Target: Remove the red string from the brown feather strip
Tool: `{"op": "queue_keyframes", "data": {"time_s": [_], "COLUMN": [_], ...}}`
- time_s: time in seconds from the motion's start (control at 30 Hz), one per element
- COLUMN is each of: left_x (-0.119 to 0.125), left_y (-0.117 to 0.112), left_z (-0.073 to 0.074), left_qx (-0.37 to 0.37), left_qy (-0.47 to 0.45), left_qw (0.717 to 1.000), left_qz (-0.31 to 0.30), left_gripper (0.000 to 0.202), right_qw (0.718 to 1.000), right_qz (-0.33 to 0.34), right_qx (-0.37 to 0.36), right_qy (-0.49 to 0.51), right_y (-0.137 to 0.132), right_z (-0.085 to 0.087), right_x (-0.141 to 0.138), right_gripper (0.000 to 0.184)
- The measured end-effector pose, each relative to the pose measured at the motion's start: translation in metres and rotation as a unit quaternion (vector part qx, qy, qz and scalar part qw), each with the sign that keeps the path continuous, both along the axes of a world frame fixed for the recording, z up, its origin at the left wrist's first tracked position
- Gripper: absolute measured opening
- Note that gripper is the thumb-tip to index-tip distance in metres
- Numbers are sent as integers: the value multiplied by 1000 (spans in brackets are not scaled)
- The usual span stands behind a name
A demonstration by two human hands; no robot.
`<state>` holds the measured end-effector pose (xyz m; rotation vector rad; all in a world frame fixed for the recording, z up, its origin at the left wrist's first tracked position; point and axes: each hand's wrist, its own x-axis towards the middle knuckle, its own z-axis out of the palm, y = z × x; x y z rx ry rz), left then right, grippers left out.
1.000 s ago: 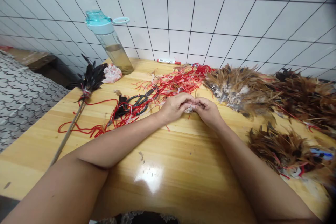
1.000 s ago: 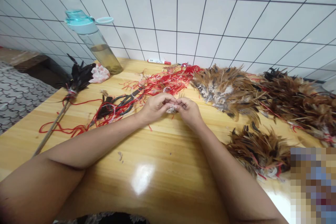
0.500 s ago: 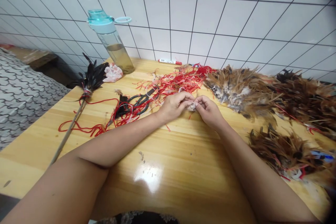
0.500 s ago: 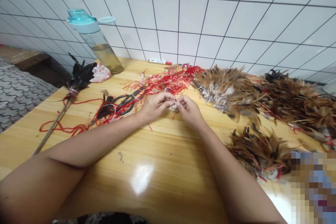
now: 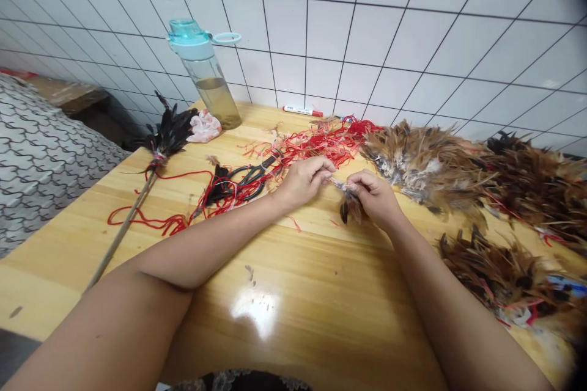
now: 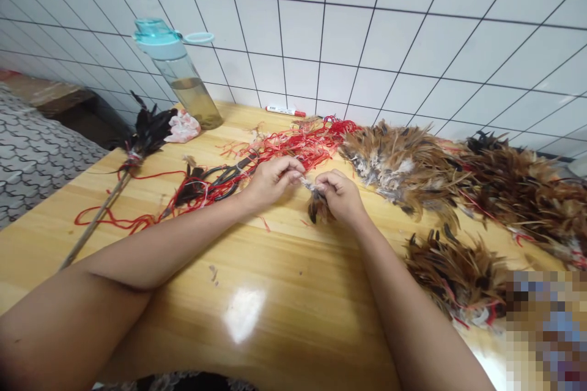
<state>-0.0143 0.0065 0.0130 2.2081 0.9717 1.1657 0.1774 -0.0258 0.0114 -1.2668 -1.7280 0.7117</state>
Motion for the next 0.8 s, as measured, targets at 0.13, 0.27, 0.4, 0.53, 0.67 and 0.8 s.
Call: {"op": "queue_keyframes", "data": {"time_s": [0.13,0.27,0.4,0.53,0.67,0.8], "left_x": [-2,-1,1,3,5,6], "left_y": [4,7,4,3,0,-6], "left_z": [-1,-2,-1,-2,1,7], "left_qx": [35,10,-72,-186,-277,-283], "left_qy": [16,12,-30,-105,-161,-175], "left_qw": [999,999,994,968,931,929], "left_qz": [-14,-48,-80,-135,-174,-164], "left_gripper": [14,15,14,14,21,22], "right_qw": [999,996,993,991,989,987], "right_qz": [13,22,34,48,66,82], "right_qx": [4,-29,-36,-25,-15,-14], "right_qy": [-41,-76,-104,-119,-132,-139], "right_y": [2,-1,-3,-5,-7,-8], "right_z": [5,7,3,2,5,6], "right_x": [4,4,1,-2,-4,-6], "right_gripper": [11,10,6,8,13,16]}}
